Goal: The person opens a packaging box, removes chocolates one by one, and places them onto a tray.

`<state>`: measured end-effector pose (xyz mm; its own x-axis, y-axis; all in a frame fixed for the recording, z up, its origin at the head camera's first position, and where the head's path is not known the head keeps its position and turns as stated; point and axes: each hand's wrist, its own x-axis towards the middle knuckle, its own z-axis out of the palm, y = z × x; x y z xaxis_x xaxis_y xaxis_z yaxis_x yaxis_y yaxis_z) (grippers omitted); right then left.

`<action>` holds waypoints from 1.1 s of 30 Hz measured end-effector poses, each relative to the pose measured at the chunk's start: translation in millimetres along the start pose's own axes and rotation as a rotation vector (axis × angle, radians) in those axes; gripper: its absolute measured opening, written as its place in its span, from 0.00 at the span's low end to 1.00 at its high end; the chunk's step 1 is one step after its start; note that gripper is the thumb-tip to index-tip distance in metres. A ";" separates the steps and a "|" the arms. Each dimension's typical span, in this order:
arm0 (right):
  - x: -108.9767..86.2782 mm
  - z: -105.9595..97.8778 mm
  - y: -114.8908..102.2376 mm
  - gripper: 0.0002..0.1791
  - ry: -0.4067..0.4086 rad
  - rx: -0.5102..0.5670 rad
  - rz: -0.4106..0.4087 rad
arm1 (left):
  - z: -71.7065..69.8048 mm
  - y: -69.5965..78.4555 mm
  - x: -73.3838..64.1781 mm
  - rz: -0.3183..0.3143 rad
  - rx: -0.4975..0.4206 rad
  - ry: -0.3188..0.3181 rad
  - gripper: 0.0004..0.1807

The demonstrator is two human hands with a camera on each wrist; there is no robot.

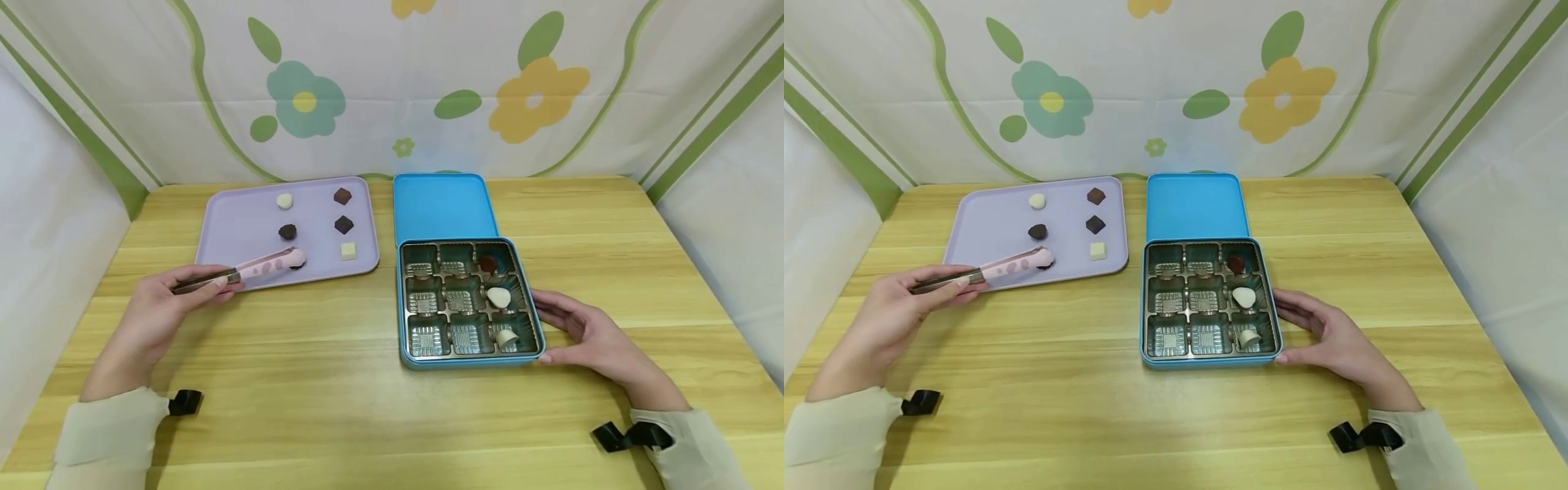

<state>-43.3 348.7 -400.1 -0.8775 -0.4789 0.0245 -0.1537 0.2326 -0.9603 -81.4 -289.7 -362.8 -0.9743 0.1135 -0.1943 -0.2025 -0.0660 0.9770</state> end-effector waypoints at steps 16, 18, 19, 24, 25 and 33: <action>0.6 -0.4 0.3 0.51 -0.003 -0.001 -0.009 | -1.1 1.5 -0.3 0.033 -0.048 0.070 0.14; 0.6 -0.5 0.2 0.51 -0.003 -0.002 -0.007 | 0.2 1.2 -0.2 0.030 -0.031 0.074 0.14; 0.6 -0.5 0.2 0.51 -0.003 -0.002 -0.006 | 0.7 1.3 -0.3 0.030 -0.027 0.072 0.15; 0.9 -0.6 0.0 0.51 -0.005 0.003 -0.009 | 4.2 3.0 -1.2 0.042 -0.003 0.079 0.16; 0.9 -0.6 -0.1 0.51 -0.005 0.004 -0.009 | 5.2 3.7 -1.4 0.049 0.000 0.084 0.17; 1.2 -0.9 -0.3 0.50 -0.006 0.000 -0.002 | 11.6 10.4 -3.1 0.079 0.057 0.147 0.19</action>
<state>-44.7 348.9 -399.6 -0.8746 -0.4842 0.0244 -0.1554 0.2322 -0.9602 -79.4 -279.3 -351.1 -0.9917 -0.0358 -0.1236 -0.1233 -0.0119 0.9923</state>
